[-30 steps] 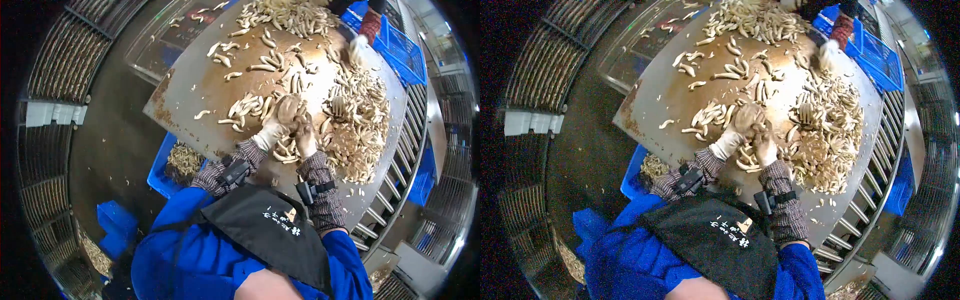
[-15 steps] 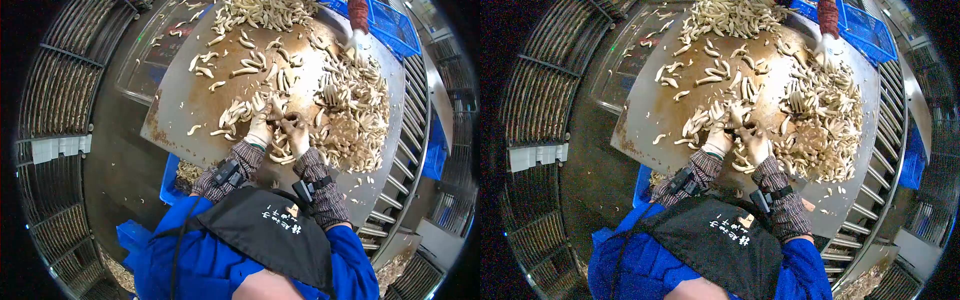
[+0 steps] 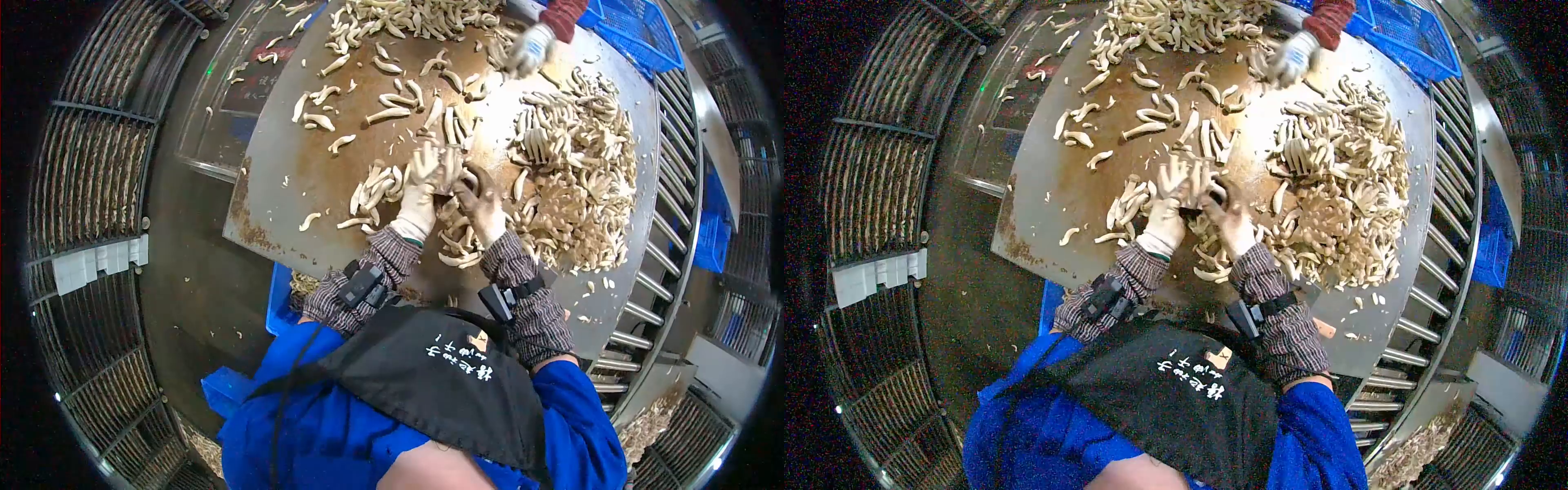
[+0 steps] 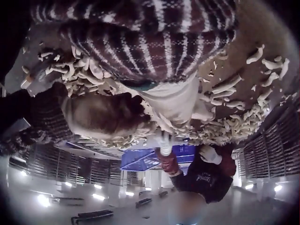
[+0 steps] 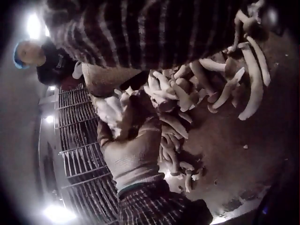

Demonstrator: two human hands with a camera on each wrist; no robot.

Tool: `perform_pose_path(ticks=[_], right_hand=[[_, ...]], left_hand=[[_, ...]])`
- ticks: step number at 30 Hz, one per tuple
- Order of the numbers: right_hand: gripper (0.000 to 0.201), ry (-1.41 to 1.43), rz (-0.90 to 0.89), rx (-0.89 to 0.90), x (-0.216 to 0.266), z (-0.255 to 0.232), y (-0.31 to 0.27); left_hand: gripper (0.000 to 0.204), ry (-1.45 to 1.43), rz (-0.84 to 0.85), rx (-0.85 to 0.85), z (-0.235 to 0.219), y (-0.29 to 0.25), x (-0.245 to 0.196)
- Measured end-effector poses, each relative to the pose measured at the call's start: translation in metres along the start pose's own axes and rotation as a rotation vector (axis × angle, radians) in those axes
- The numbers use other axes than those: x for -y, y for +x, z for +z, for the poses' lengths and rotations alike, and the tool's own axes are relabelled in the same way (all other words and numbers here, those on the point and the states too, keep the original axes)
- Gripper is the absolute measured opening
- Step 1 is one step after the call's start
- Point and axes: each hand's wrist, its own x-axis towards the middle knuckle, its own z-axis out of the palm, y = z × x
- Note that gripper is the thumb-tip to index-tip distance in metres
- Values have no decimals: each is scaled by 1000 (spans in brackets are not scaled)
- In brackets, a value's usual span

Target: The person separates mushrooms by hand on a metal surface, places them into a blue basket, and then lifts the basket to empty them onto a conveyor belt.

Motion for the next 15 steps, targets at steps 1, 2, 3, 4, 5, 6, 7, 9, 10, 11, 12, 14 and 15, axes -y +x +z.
perform_pose_path(ticks=[1, 2, 3, 4, 5, 6, 7, 9, 10, 11, 12, 14, 15], right_hand=[[49, -80, -69, -24, -30, 0, 9], [45, 161, 28, 29, 1, 2, 4], [43, -1, 41, 27, -9, -3, 4], [40, -163, 54, 26, -19, -7, 5], [38, -156, 72, 40, -17, -3, 1], [37, -150, 91, 54, -10, 4, -6], [41, -118, 6, -84, -1, 9, -10], [46, -237, -150, -148, -6, 6, 6], [47, -380, -263, -113, -2, 2, 7], [50, -180, -145, -61, -6, 2, 8], [52, 18, -22, -35, -9, 3, 9], [65, 152, 225, 57, -6, 1, 13], [64, 166, 106, 44, -21, 0, 14]], left_hand=[[48, 0, 152, -107, 21, -11, -3], [48, 2, 144, -105, 18, -12, -5], [43, 53, -14, -164, 14, -10, -11], [38, 105, -170, -223, 12, -8, -15], [38, 107, -171, -222, 11, -7, -14], [40, 98, -156, -219, 12, -7, -15], [43, 88, -139, -215, 13, -6, -16], [51, 67, 22, -110, 0, 6, 2], [51, 70, 14, -114, -12, 10, 12], [54, 65, -10, -78, -17, 11, 13], [56, 58, -30, -39, -17, 11, 10], [58, 194, 102, 127, -23, 13, 12], [58, 108, 62, 67, -20, 15, 13]])
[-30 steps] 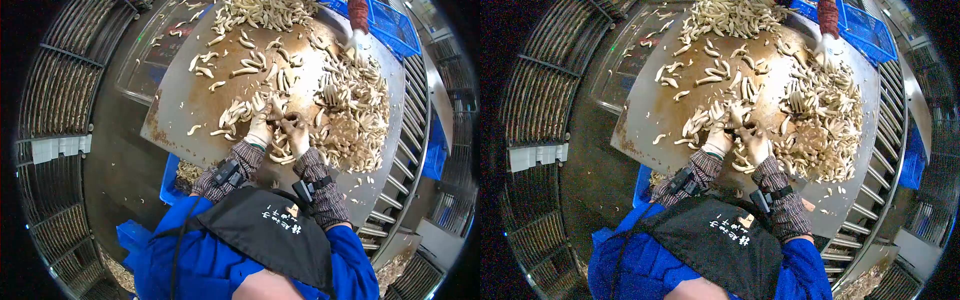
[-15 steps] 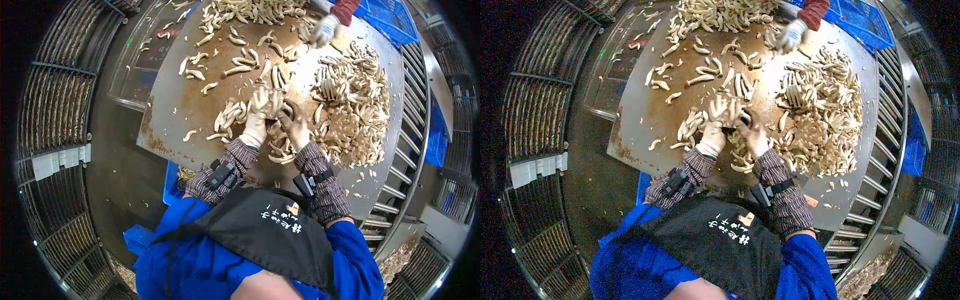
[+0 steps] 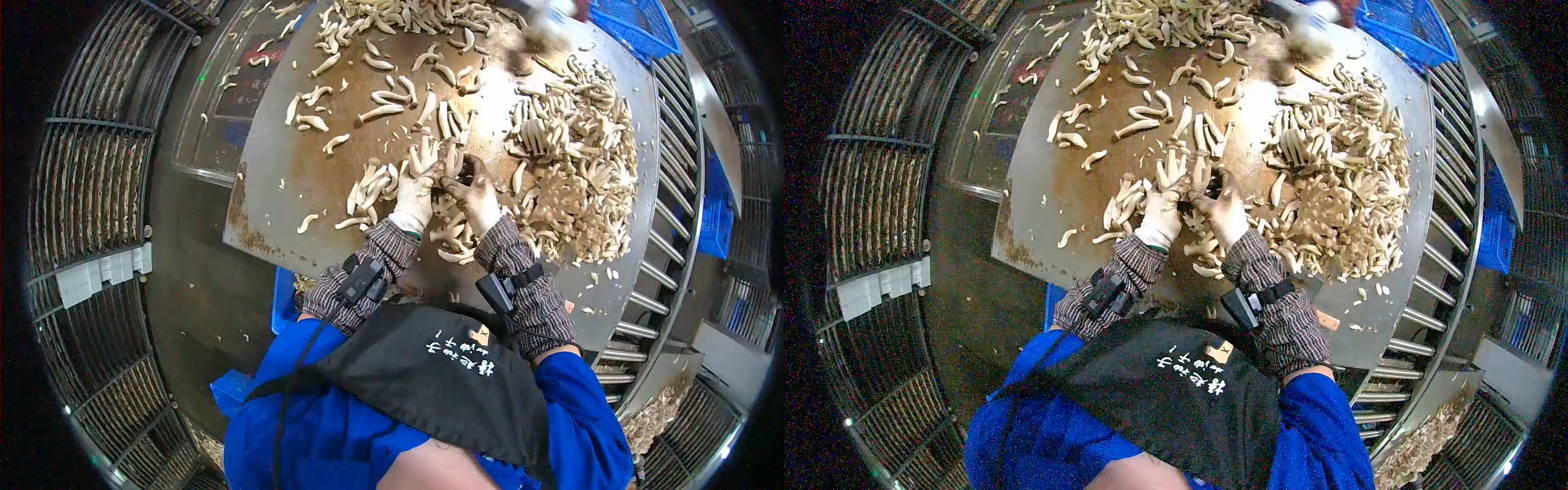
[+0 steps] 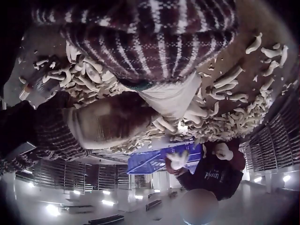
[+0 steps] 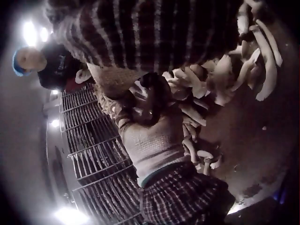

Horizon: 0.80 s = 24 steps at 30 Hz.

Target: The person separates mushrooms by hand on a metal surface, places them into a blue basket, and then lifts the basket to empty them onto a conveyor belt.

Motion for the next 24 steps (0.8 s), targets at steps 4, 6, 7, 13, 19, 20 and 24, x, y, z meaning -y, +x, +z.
perform_pose_path(ticks=[4, 6, 7, 13, 19, 20, 24], right_hand=[[54, -251, -245, -101, -8, 15, -7], [48, -283, -33, -83, -17, 8, -9], [44, -251, -8, -83, -23, 6, -12], [42, -400, 35, -130, 0, 7, -6], [18, 185, 200, -373, 21, 10, -20], [21, 136, 62, -322, -2, 0, -10], [32, 49, 58, -135, 27, 9, -16]], left_hand=[[53, 140, -11, -111, -3, -3, 4], [30, 1384, 423, 117, -8, -9, -19], [30, 1385, 425, 119, 1, -10, -22], [26, -47, -86, -210, 14, -8, -1], [25, -194, -207, -176, 13, -14, -5], [25, -149, -205, -153, 13, -16, -9], [25, 146, 20, 3, 20, -21, -6]])
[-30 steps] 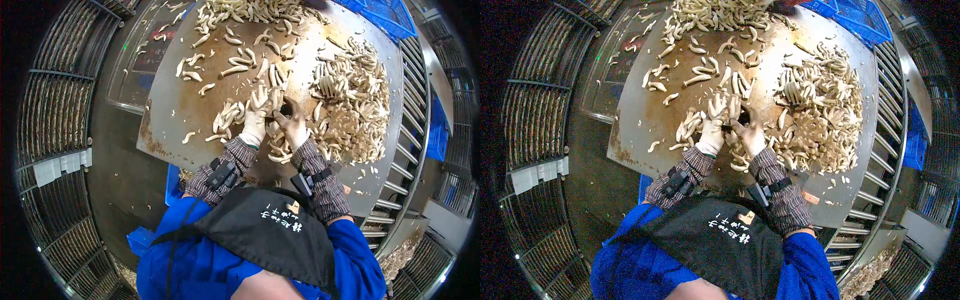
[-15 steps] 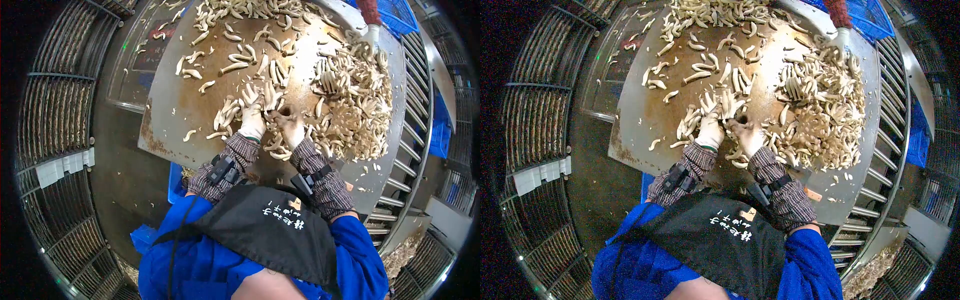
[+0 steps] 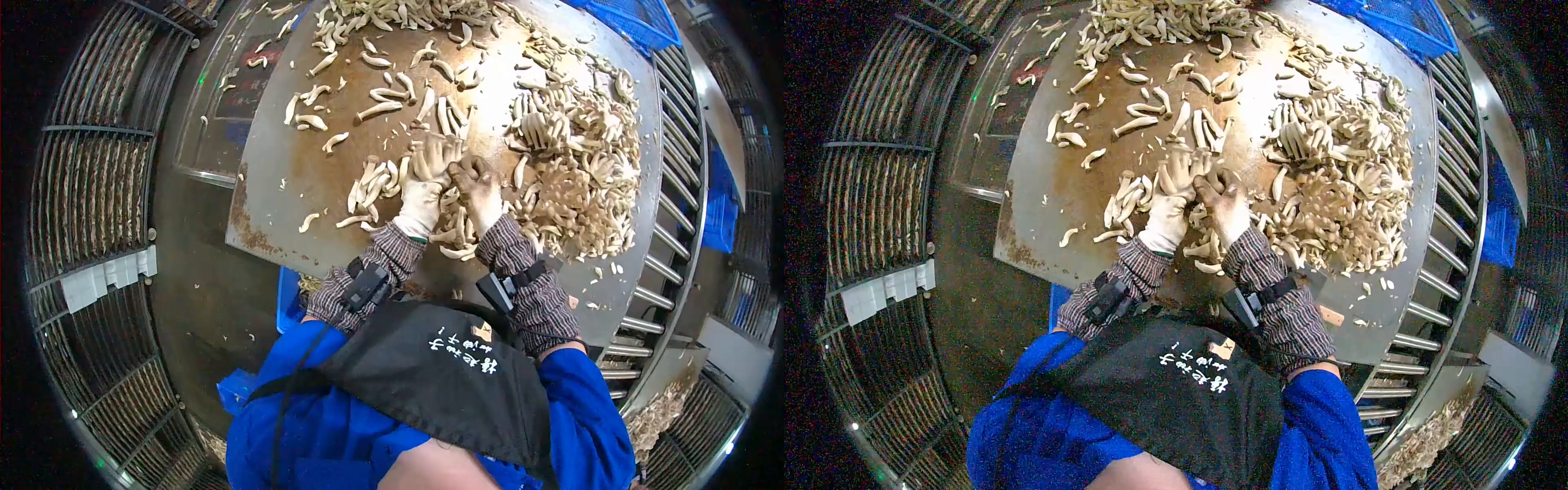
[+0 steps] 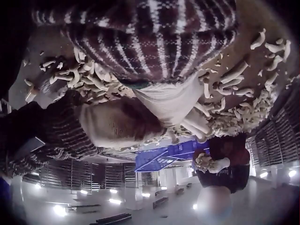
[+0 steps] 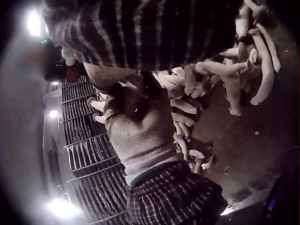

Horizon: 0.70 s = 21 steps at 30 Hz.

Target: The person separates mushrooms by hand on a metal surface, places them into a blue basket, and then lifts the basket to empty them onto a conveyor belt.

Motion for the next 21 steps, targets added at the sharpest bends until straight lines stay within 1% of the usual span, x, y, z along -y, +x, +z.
perform_pose_path(ticks=[1, 2, 3, 4, 5, 7, 8, 9, 10, 11, 12, 13, 14, 15, 16, 17, 18, 19, 21], right_hand=[[32, 4, -1, -2, -19, -6, 1], [32, 18, -135, 55, -51, -15, 7], [34, 37, -59, -14, -47, -15, 5], [37, 62, 15, -85, -44, -14, 3], [37, 63, 13, -85, -34, -14, 6], [39, 89, 45, 22, -17, -18, 14], [41, 193, 161, -2, 4, -11, 4], [41, 198, 159, -7, -6, -10, 3], [42, 39, -4, -106, -23, -10, 6], [44, -182, 18, -40, -19, -14, 8], [47, -402, 25, 29, -14, -18, 10], [47, -401, 21, 28, -12, -17, 10], [46, -127, 36, -23, -9, -13, 7], [46, 148, 55, -75, -9, -12, 4], [46, 259, 110, 46, -26, -21, 17], [43, 301, 96, 74, -19, -15, 16], [42, 177, 48, 97, -21, -18, 18], [41, 52, -2, 123, -23, -20, 20], [35, 330, 160, 116, -21, -10, 7]], left_hand=[[26, 223, 75, 99, -15, 3, 7], [27, -59, -116, -66, -8, 7, -4], [28, -342, -303, -232, -1, 10, -13], [30, -396, -319, -201, 1, 9, -23], [30, -395, -319, -199, 0, 10, -21], [31, -348, -315, -175, -2, 10, -11], [34, -255, -168, -103, 2, 5, -11], [34, -250, -172, -99, 1, 5, -10], [37, -203, -189, -156, 1, 6, -12], [39, -157, -204, -215, 1, 7, -14], [43, -161, -23, -150, 2, 9, -15], [50, -222, -10, -136, 1, 11, -17], [51, -292, -61, -84, -12, 16, -1], [50, -228, -81, -16, -18, 15, 5], [50, -161, -97, 53, -25, 15, 11], [49, 41, -78, 140, -24, 11, 6], [46, 1, -118, 102, -21, 8, 3], [46, 5, -118, 105, -18, 6, -1], [40, 54, -191, -60, -15, 6, -8]])
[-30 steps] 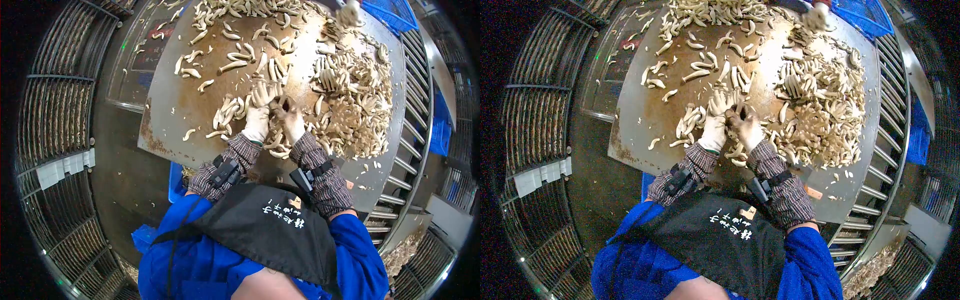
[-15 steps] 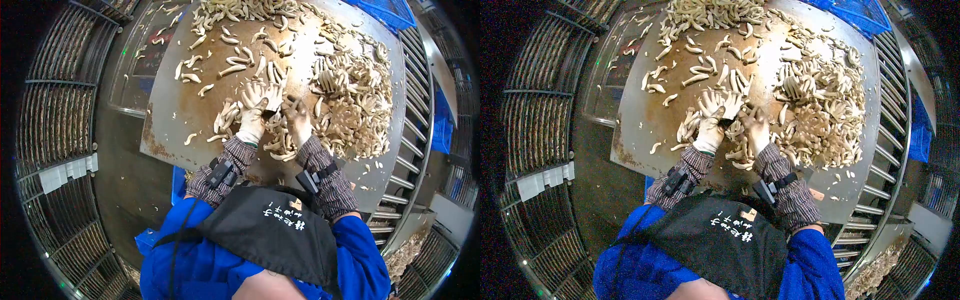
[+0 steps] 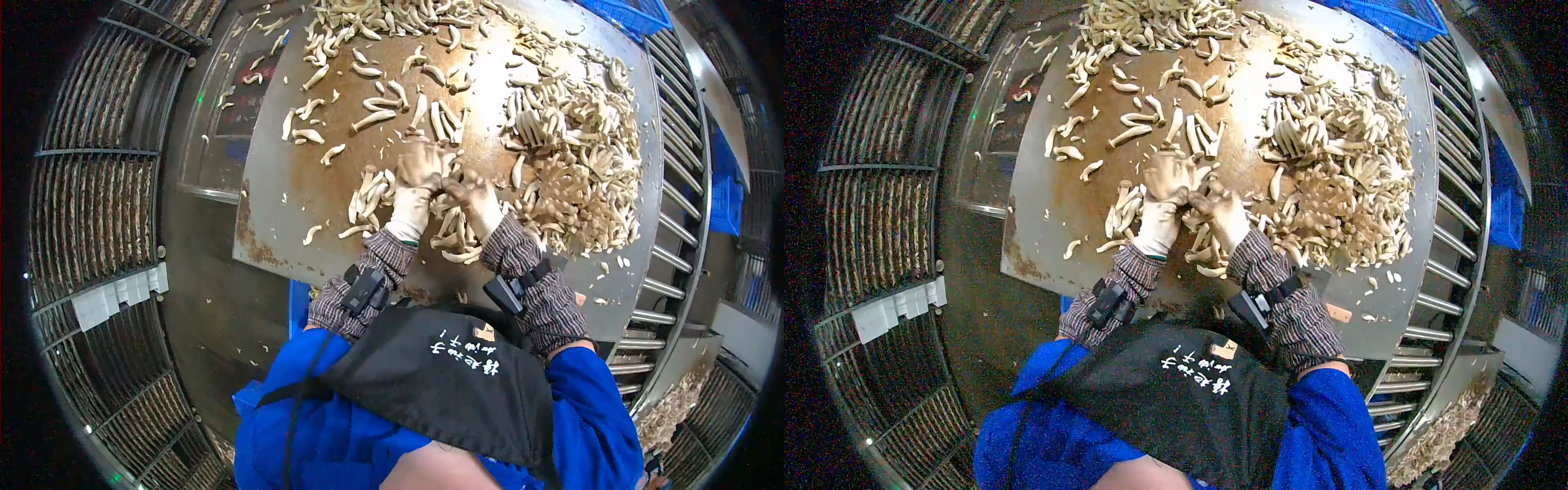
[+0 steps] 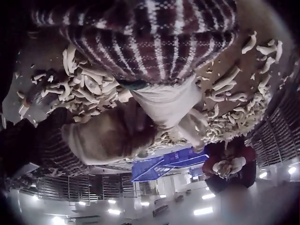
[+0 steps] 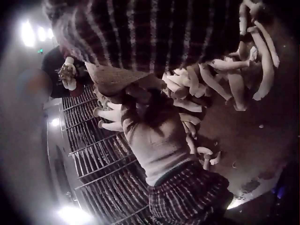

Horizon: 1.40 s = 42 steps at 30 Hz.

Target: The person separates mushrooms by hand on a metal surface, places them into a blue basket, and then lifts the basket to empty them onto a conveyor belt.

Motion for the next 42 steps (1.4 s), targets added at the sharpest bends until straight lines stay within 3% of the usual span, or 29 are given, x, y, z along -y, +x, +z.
perform_pose_path(ticks=[2, 4, 6, 8, 9, 10, 12, 14, 15, 16, 18, 19, 20, 21, 24, 25, 27, 28, 30, 32, 33, 35, 36, 38, 39, 40, 41, 42], right_hand=[[33, -137, 39, -32, -5, -5, 3], [34, 119, 68, -143, 10, 9, -6], [34, 49, 91, -83, 4, -2, 7], [28, 50, 4, -100, 3, -1, 6], [28, 54, 2, -101, -5, -8, 11], [27, -56, -145, -101, -18, -20, 19], [26, -162, -297, -104, -23, -26, 28], [24, -141, -217, -196, -26, -31, 32], [24, -284, -332, -145, -33, -34, 34], [23, -420, -456, -107, -39, -36, 36], [22, -311, -59, -408, -12, -1, 22], [22, -256, -22, -180, -23, -20, 28], [22, -256, -22, -177, -23, -22, 25], [25, -369, -195, -76, -24, -22, 17], [47, -25, -124, -158, -18, -20, 7], [49, -113, -154, -100, -10, -23, 7], [51, -201, -185, -45, -3, -28, 12], [52, -448, -261, -69, -3, -28, 17], [46, -375, -301, 18, -14, -19, 22], [40, -328, -8, 13, -2, -13, 15], [40, -327, -8, 11, 0, -12, 16], [38, -705, -148, -58, 3, -10, 19], [38, -703, -150, -61, 3, -7, 17], [41, -427, -351, -28, 3, -4, 8], [46, -405, -180, 81, 7, -5, 0], [46, -405, -179, 80, -11, -14, 8], [44, -496, -296, -4, -21, -10, 13], [38, -484, -270, -7, -23, -18, 12]], left_hand=[[24, -261, -40, -74, -13, 14, 17], [28, -355, -96, 1, -13, 11, 14], [32, -489, -263, 46, -9, 2, 11], [32, -385, -169, 61, -9, 2, 11], [33, -187, -90, -18, -17, 5, 14], [33, 9, -9, -98, -24, 8, 19], [32, -39, 15, -191, -15, 4, 6], [30, 48, -35, -49, -30, 12, 21], [29, 219, 232, 72, 38, -25, -43], [36, 273, 243, 91, 25, -16, -25], [59, 393, 319, 125, 14, -4, -3], [31, 53, 176, 89, 16, -3, 2], [31, 54, 178, 87, 11, 3, 5], [29, 89, 227, 55, 5, 11, 7], [25, 119, 78, -116, -7, 15, 1], [24, 149, 65, -127, -8, 13, -1], [32, 327, 208, -64, 9, 2, -17], [38, 383, 183, -88, 20, -4, -26], [55, 290, -13, 9, 10, -7, -12], [49, 267, 37, 29, 4, -3, 1], [49, 267, 36, 31, 4, -3, 1], [56, 510, 29, 63, 2, 1, -4], [56, 512, 28, 67, 1, 7, -12], [68, 1539, 958, 470, -2, 18, -26], [68, 1538, 960, 470, -1, 15, -25], [72, 1514, 763, 339, 0, 8, -21], [76, 1478, 567, 211, 1, 1, -16], [80, 1431, 375, 87, 2, -3, -13]])
